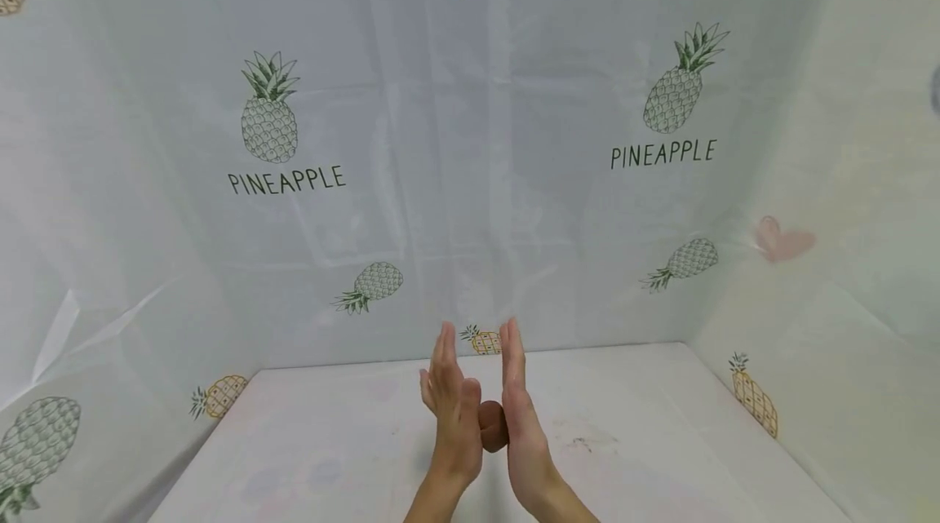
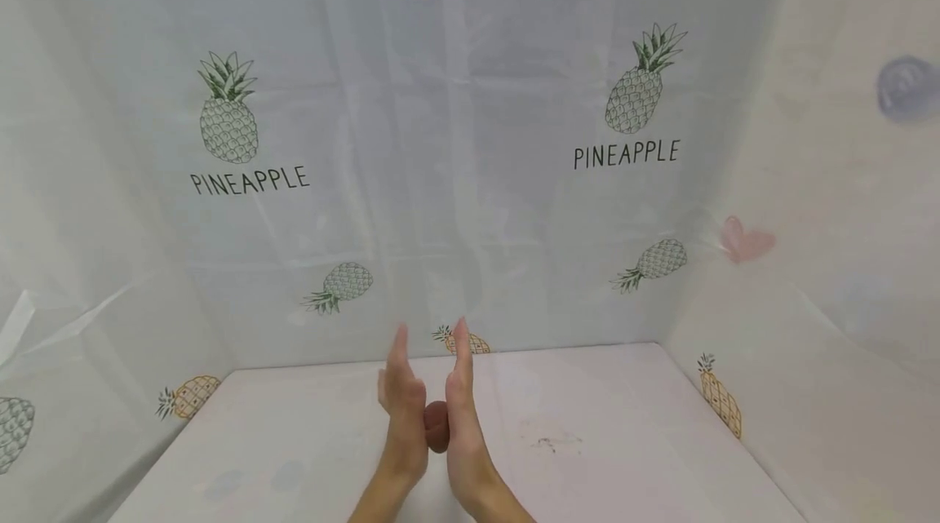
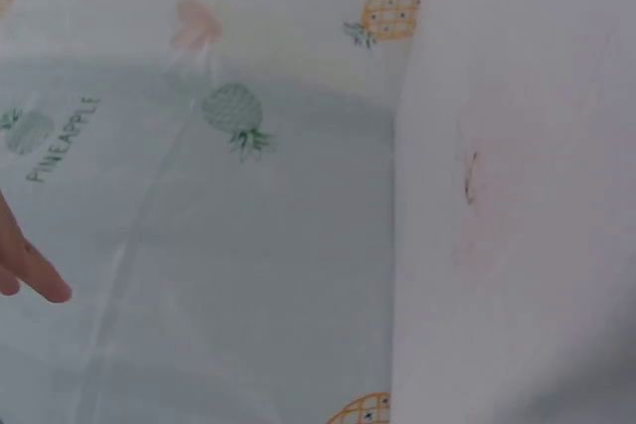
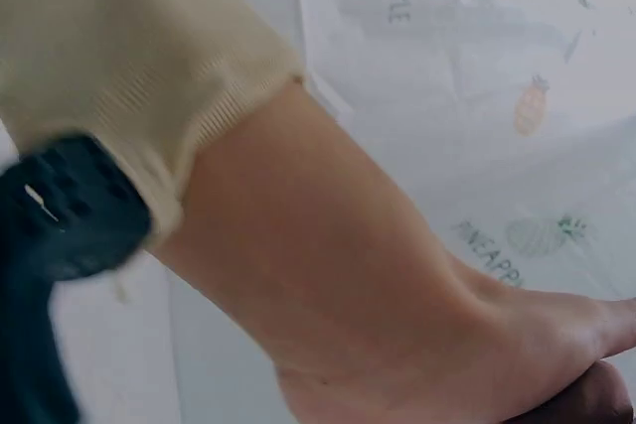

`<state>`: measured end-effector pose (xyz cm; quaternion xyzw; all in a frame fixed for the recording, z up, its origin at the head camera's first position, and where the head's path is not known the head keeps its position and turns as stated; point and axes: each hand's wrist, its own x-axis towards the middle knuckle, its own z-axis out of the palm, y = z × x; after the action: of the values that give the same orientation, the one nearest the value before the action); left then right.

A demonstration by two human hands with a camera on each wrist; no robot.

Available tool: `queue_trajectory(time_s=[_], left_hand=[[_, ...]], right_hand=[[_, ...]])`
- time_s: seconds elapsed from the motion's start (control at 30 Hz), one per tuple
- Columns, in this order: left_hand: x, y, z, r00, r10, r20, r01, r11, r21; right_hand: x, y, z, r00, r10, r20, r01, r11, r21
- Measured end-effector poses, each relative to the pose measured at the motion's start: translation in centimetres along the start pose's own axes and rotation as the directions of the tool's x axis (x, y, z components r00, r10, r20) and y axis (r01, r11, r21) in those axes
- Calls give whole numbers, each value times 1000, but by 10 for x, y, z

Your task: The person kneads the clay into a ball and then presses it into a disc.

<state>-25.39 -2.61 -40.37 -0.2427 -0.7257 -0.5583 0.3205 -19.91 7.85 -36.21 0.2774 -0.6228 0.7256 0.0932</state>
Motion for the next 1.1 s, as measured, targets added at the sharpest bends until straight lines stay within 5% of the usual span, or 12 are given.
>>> queue_trajectory(time_s=[0.17,0.3,0.47,0.57,0.73,0.87,1.0,1.1], left_hand=[[-10,13,7,971,-96,218,138,973,-187],[-14,26,4,932,-153,330,260,914,-310],[-12,37,1,899,-80,431,300,830,-470],[-11,40,-1,891,-49,452,301,810,-504],[-12,41,-4,918,-50,393,263,820,-508],[-11,39,-6,948,-22,317,188,843,-505],[-8,36,-7,973,-26,230,131,882,-453],[-4,34,-8,978,-72,194,152,885,-440]], right_hand=[[6,3,-9,994,-97,-42,94,994,-57],[9,3,-16,995,-100,-8,99,994,-53],[16,9,-27,992,-119,-49,116,991,-64],[20,16,-30,990,-110,-92,100,989,-105],[19,22,-32,998,56,-31,-59,993,-106],[17,16,-30,974,201,102,-202,979,-5],[14,8,-24,945,248,214,-273,958,93],[10,5,-18,936,264,233,-294,950,107]])
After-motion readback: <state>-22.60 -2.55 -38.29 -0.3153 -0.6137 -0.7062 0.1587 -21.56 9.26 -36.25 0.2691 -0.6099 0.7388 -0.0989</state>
